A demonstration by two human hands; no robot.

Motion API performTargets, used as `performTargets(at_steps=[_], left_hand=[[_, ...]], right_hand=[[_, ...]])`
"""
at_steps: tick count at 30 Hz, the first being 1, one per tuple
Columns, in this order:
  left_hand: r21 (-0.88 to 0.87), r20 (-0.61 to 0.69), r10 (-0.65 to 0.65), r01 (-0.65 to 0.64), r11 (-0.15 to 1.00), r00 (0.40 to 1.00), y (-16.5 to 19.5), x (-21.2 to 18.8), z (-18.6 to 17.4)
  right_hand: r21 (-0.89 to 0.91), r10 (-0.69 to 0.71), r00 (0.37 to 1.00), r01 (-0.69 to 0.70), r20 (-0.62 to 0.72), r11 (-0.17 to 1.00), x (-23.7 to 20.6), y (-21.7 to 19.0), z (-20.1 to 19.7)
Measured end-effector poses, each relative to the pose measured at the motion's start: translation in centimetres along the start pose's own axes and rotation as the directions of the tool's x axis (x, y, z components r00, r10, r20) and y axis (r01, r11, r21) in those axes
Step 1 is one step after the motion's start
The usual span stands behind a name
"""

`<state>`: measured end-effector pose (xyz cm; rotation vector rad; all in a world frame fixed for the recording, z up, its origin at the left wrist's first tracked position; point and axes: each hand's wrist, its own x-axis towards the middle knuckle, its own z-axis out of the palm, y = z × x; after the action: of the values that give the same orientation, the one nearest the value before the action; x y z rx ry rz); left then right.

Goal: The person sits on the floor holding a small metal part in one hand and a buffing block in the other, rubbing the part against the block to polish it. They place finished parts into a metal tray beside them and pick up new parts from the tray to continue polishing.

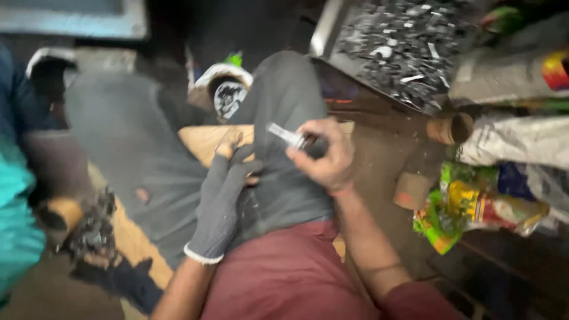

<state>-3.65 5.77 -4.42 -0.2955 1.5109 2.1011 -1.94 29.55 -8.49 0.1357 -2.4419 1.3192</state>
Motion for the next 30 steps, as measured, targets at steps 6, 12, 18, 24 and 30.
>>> performTargets(at_steps=[6,12,18,24,30], left_hand=[[0.085,0.063,-0.054,0.048,0.995,0.997,0.9,0.7,2.2],[0.103,0.039,-0.129,0.124,0.987,0.991,-0.5,1.8,3.1],[0.200,0.056,-0.173,0.159,0.967,0.983,-0.9,2.6,3.7],[0.202,0.106,-0.046,0.024,0.979,0.993,-0.6,2.6,3.4],[0.574,0.149,0.339,-0.360,0.736,0.929,-0.5,2.2,1.9]], right_hand=[[-0.543,-0.121,0.971,-0.012,-0.207,0.840,5.8,12.0,-7.1],[-0.541,0.060,0.853,-0.381,-0.518,0.749,5.6,22.1,-15.8],[-0.647,0.100,0.910,-0.361,-0.403,0.671,6.8,27.3,-20.4],[0.015,0.339,0.782,-0.389,-0.524,0.921,7.2,23.2,-18.0],[0.816,0.699,0.715,-0.413,0.016,0.404,1.7,8.2,-4.2]])
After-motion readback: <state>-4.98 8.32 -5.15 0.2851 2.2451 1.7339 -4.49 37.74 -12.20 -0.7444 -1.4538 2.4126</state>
